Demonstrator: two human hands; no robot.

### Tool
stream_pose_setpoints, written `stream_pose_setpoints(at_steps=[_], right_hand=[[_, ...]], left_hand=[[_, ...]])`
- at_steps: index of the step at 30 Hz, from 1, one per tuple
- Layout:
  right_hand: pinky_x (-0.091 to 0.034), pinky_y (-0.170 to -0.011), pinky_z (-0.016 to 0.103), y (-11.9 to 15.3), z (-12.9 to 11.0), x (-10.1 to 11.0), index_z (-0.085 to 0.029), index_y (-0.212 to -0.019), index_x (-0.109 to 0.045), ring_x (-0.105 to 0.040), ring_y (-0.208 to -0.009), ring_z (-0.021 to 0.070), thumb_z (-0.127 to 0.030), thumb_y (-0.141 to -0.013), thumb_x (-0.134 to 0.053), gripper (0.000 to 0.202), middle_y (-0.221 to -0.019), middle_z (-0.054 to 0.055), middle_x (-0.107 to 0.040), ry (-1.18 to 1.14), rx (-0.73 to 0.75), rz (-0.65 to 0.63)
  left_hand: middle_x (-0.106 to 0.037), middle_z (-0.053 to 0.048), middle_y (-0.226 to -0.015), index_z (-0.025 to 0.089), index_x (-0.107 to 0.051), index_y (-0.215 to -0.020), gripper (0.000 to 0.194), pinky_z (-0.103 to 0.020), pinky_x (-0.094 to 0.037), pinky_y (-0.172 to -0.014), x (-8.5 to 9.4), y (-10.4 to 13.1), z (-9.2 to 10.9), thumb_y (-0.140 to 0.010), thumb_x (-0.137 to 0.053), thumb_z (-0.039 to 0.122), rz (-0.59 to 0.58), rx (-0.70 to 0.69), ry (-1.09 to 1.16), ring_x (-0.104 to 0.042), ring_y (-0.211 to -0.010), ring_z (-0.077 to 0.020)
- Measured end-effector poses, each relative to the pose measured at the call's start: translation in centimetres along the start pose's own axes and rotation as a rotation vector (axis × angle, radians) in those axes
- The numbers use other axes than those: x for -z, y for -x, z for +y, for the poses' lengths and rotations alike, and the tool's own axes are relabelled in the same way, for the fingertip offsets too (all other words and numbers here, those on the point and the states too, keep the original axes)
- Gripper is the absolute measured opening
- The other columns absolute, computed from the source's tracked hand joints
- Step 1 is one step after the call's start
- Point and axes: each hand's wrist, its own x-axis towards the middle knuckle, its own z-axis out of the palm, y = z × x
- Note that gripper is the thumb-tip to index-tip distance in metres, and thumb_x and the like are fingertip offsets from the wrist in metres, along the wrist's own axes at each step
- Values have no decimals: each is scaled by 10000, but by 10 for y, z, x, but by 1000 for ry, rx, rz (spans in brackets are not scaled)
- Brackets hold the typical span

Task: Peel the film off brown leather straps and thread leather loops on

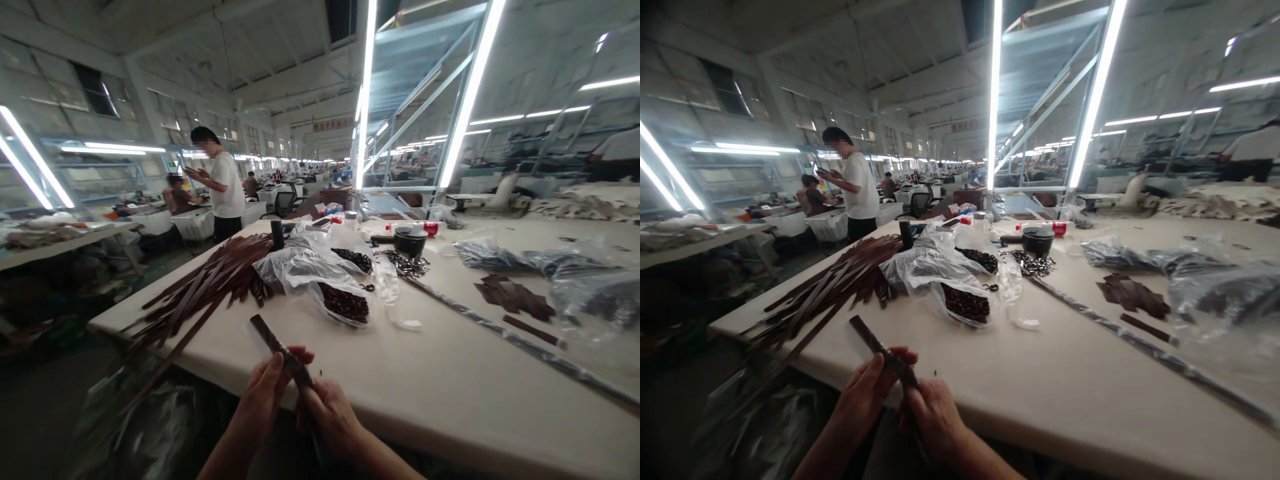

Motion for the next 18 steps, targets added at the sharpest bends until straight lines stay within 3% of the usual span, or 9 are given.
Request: stream_pose_setpoints(at_steps=[3,5,7,9,11,13,15,18], right_hand=[[-462,-606,257,2,-7,-3,-180,-666,-616,-612,-587,161,-536,-997,-353,553,-614,45,-648,80,42,-17],[-463,-639,254,1,-12,-7,-179,-718,-626,-622,-634,160,-446,-1008,-372,469,-684,47,-676,190,77,-53],[-465,-681,261,-2,-18,-10,-183,-795,-645,-637,-690,167,-389,-996,-434,357,-764,44,-699,324,118,-112],[-472,-746,272,-7,-26,-6,-200,-914,-668,-664,-783,178,-380,-976,-515,244,-864,39,-722,392,159,-139],[-479,-803,276,-12,-38,5,-215,-1038,-666,-682,-880,180,-384,-962,-566,211,-971,39,-736,335,183,-73],[-491,-795,266,-16,-50,23,-203,-1113,-639,-695,-873,161,-382,-978,-546,243,-1006,46,-735,180,195,73],[-496,-734,247,-20,-60,40,-180,-1104,-617,-690,-765,129,-389,-997,-509,259,-947,37,-725,52,229,192],[-470,-649,217,-24,-66,57,-166,-992,-625,-638,-633,96,-385,-976,-553,231,-791,-7,-673,55,269,223]], left_hand=[[-774,-130,-1018,156,-778,-994,493,-330,-571,-880,-2,-2,-6,-725,-826,567,11,-7,-35,-720,-950,-252],[-749,-70,-848,158,-751,-993,512,-289,-586,-690,-4,-6,0,-687,-853,556,42,-21,-34,-695,-724,-184],[-665,-2,-671,162,-720,-964,489,-234,-514,-506,-4,-11,15,-690,-848,546,21,-20,-76,-595,-529,-126],[-599,24,-581,159,-701,-918,446,-198,-428,-420,0,-15,36,-719,-824,538,-80,17,-213,-518,-444,-102],[-593,11,-564,149,-704,-886,422,-193,-407,-408,8,-16,57,-732,-812,527,-188,86,-383,-504,-434,-103],[-591,-3,-555,143,-714,-857,408,-194,-399,-398,19,-15,71,-730,-806,520,-232,170,-515,-501,-431,-109],[-586,-8,-539,150,-717,-828,395,-190,-373,-373,29,-11,73,-732,-789,526,-247,246,-607,-486,-410,-112],[-571,-11,-513,161,-705,-784,401,-186,-335,-347,37,-1,61,-730,-765,554,-290,346,-706,-467,-387,-114]])
